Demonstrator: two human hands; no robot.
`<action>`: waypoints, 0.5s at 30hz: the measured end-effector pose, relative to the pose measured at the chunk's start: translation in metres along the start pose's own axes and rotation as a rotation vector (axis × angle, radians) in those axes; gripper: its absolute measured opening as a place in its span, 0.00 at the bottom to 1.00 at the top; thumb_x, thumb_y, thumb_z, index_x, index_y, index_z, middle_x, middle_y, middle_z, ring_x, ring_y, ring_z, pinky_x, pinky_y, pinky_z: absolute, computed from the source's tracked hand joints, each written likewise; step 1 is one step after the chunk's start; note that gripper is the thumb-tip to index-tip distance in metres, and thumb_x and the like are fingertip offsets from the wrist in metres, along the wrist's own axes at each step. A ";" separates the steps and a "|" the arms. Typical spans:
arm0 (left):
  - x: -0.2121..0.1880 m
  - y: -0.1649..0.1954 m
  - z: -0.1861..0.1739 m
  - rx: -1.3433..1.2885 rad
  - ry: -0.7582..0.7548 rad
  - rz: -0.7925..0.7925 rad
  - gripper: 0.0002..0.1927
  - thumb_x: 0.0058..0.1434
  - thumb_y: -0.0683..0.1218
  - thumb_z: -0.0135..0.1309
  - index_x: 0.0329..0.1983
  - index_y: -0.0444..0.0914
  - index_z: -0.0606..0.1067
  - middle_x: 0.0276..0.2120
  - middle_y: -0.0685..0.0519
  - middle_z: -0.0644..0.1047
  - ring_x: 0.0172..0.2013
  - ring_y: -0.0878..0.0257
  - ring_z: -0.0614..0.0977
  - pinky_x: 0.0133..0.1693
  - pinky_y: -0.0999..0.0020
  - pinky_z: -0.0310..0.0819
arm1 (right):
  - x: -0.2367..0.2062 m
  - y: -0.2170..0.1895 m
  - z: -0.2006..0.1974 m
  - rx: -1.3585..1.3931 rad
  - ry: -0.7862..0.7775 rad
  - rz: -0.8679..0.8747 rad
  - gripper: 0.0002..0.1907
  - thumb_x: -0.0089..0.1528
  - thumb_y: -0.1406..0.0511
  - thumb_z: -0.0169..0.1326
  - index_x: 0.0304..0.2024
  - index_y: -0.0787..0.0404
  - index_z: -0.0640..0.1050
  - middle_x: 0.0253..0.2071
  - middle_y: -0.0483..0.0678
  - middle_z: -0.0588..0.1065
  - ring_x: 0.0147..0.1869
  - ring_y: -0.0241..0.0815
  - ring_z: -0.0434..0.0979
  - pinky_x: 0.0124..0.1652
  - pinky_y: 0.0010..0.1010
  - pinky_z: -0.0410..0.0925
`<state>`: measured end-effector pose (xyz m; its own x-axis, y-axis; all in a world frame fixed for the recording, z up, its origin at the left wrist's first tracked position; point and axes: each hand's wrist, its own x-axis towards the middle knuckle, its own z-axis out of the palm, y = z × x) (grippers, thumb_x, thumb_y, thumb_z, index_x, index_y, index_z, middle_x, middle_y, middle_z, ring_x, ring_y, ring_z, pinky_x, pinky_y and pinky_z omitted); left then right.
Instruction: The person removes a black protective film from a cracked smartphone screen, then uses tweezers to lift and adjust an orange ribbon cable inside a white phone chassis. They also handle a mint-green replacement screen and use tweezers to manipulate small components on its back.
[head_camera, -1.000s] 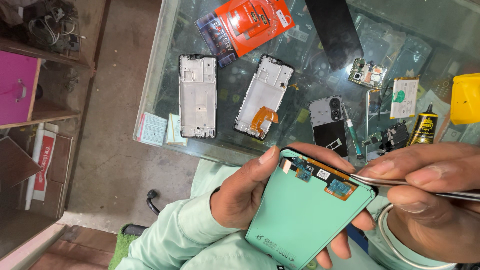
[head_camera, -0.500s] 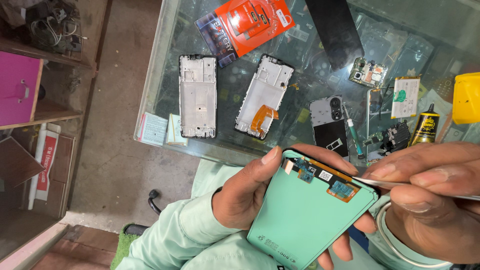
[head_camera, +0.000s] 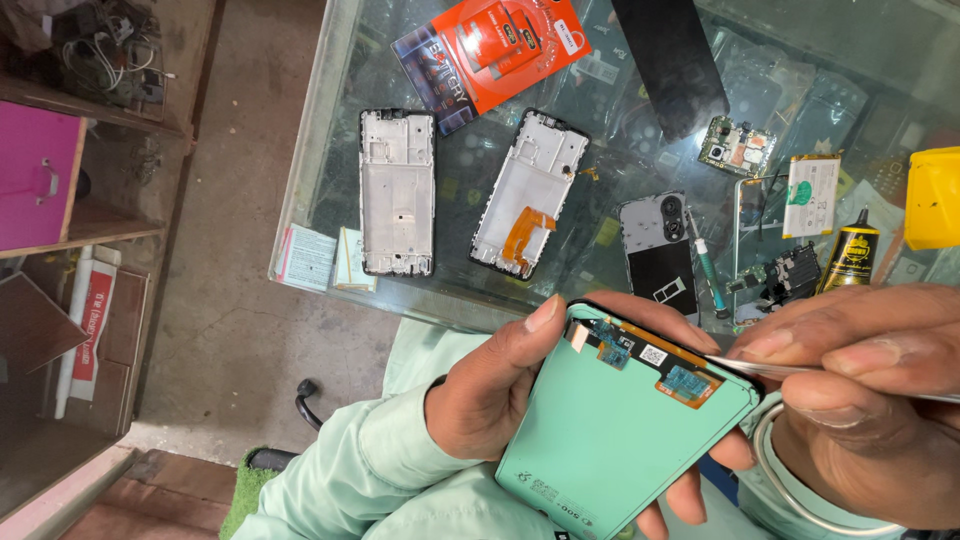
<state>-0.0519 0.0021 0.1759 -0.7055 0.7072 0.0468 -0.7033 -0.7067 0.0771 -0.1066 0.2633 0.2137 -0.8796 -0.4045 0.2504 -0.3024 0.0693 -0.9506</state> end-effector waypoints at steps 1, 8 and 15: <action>0.000 0.000 0.000 0.008 -0.003 0.000 0.38 0.76 0.70 0.37 0.72 0.35 0.57 0.57 0.26 0.67 0.48 0.39 0.79 0.48 0.44 0.77 | 0.001 -0.002 0.000 0.001 -0.005 0.015 0.11 0.65 0.71 0.55 0.49 0.59 0.70 0.42 0.54 0.76 0.38 0.43 0.86 0.39 0.36 0.81; -0.002 0.000 0.002 0.038 0.006 -0.010 0.39 0.76 0.70 0.38 0.71 0.34 0.59 0.56 0.26 0.69 0.47 0.41 0.80 0.48 0.46 0.78 | -0.003 0.001 -0.003 0.017 0.004 0.041 0.13 0.64 0.72 0.56 0.50 0.58 0.71 0.42 0.54 0.77 0.37 0.44 0.83 0.37 0.35 0.80; -0.003 0.000 0.000 0.002 -0.002 0.013 0.38 0.77 0.70 0.39 0.71 0.33 0.58 0.57 0.26 0.68 0.48 0.41 0.79 0.49 0.45 0.78 | -0.013 0.001 -0.013 0.170 -0.027 0.122 0.13 0.68 0.72 0.54 0.55 0.59 0.71 0.45 0.56 0.76 0.43 0.47 0.86 0.41 0.41 0.81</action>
<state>-0.0497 0.0000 0.1755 -0.7142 0.6982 0.0501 -0.6941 -0.7156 0.0785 -0.1003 0.2805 0.2124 -0.8952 -0.4266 0.1289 -0.1260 -0.0351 -0.9914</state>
